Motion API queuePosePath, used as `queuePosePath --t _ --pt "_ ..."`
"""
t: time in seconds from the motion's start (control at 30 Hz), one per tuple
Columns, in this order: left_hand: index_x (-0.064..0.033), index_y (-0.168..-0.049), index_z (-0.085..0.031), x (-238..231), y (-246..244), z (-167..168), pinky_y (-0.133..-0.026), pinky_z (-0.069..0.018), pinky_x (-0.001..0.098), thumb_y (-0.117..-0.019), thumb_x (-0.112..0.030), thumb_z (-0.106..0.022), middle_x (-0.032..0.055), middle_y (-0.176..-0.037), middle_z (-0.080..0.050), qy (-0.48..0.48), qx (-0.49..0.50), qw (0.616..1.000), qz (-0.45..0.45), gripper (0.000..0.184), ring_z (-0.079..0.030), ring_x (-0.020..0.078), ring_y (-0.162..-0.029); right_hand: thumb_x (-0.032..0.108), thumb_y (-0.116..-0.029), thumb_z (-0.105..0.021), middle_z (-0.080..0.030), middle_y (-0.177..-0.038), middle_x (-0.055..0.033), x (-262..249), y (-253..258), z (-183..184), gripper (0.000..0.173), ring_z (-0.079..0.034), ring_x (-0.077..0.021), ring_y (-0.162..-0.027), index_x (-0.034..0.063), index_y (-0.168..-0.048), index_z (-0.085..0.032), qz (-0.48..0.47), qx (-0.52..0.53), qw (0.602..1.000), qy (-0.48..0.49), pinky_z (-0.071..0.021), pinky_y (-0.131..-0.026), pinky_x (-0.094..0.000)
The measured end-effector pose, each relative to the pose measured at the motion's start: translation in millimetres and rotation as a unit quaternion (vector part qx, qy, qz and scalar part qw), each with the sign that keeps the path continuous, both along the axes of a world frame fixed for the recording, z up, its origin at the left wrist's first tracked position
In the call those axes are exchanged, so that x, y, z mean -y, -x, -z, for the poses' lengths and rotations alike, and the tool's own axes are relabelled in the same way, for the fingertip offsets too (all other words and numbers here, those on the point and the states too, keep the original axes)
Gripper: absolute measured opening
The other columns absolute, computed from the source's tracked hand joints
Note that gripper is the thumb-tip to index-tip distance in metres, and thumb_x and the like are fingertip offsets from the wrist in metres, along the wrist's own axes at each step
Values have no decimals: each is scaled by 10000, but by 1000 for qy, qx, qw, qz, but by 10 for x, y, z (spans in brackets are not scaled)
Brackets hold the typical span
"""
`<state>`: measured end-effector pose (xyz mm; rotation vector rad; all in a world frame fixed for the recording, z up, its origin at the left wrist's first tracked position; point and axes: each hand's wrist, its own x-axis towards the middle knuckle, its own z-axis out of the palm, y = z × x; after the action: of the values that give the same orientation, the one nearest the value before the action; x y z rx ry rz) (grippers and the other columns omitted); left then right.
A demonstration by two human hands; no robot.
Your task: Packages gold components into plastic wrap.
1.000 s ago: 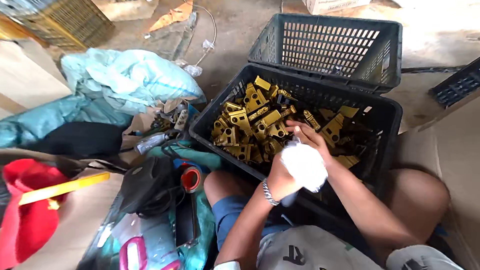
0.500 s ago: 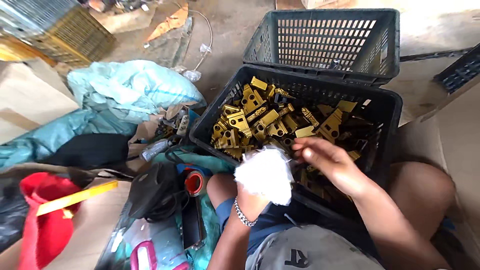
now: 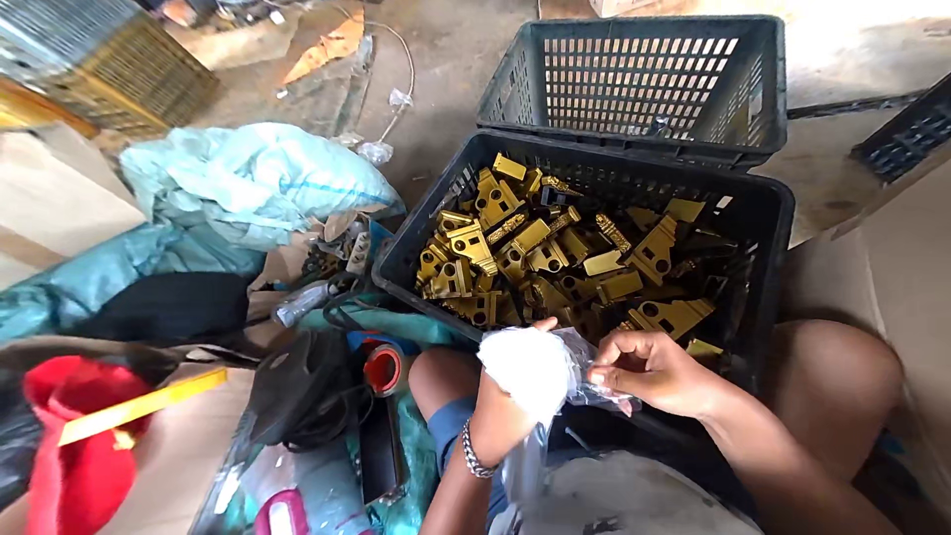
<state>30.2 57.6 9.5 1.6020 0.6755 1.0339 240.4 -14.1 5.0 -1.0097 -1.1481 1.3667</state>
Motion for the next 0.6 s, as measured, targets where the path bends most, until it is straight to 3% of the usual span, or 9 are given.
queuePosePath --t 0.1,0.17,0.23,0.33,0.4,0.47,0.5,0.53,0.6 --pt "144 -1130 -656 -139 52 123 -926 -562 253 -803 -175 -789 131 -1033 -744 -144 -96 966 -193 476 -705 70 -979 111 -804 -839 -616 -628 123 -42 122 22 310 -537 35 -459 215 -724 -557 79 -56 995 33 -469 -424 -146" --pt "42 -1128 -661 -78 39 38 -929 -572 229 -816 -199 -848 12 -1044 -737 -88 -32 990 -104 436 -684 18 -1008 162 -745 -884 -579 -621 137 -94 221 21 367 -511 74 -491 207 -673 -527 126 -1 992 -18 -448 -451 -115" --pt "-67 -1119 -688 70 -55 -29 -908 -589 239 -775 -176 -892 -77 -1031 -743 20 15 998 59 415 -686 -1 -990 214 -760 -859 -586 -673 85 -116 262 37 338 -523 102 -636 105 -670 -552 69 106 981 -145 -434 -579 -81" --pt "-48 -1012 -689 59 -55 65 -844 -583 200 -769 -117 -852 -74 -930 -725 -16 -9 1000 19 300 -674 -28 -908 276 -813 -855 -524 -651 88 -197 -27 -36 427 -465 92 -623 110 -656 -495 1 165 968 -190 -360 -554 -90" --pt "37 -1017 -668 -33 45 131 -849 -581 192 -758 -103 -839 -23 -918 -723 -74 -42 993 -83 341 -675 -25 -896 242 -809 -843 -653 -737 39 -243 -374 -35 279 -611 4 -648 82 -761 -620 96 227 967 -71 -525 -586 -180" --pt "118 -1063 -619 -111 90 165 -877 -580 214 -748 -48 -799 38 -953 -723 -70 -40 985 -152 399 -686 23 -925 279 -913 -776 -703 -1094 -171 -374 -701 85 341 -687 -251 -970 -21 -1056 -702 184 373 903 109 -574 -857 -413" --pt "142 -1078 -611 -145 95 161 -892 -578 227 -769 -35 -777 62 -972 -727 -67 -35 983 -167 393 -692 47 -942 359 -951 -732 -573 -1377 -254 -479 -818 223 489 -569 -400 -1234 -45 -1220 -674 200 428 859 199 -463 -1032 -551" --pt "140 -1095 -611 -160 87 140 -909 -574 227 -792 -31 -766 61 -994 -731 -69 -27 982 -174 381 -693 49 -965 463 -973 -677 -361 -1571 -281 -592 -897 368 634 -384 -496 -1399 -40 -1351 -604 201 460 819 277 -331 -1113 -653" --pt "143 -1152 -587 -93 62 105 -952 -557 211 -812 -33 -788 37 -1056 -727 -79 -12 981 -179 433 -675 14 -1031 559 -1005 -566 -165 -1648 -314 -752 -939 620 756 -238 -547 -1475 -11 -1494 -473 202 488 768 361 -257 -1146 -693"
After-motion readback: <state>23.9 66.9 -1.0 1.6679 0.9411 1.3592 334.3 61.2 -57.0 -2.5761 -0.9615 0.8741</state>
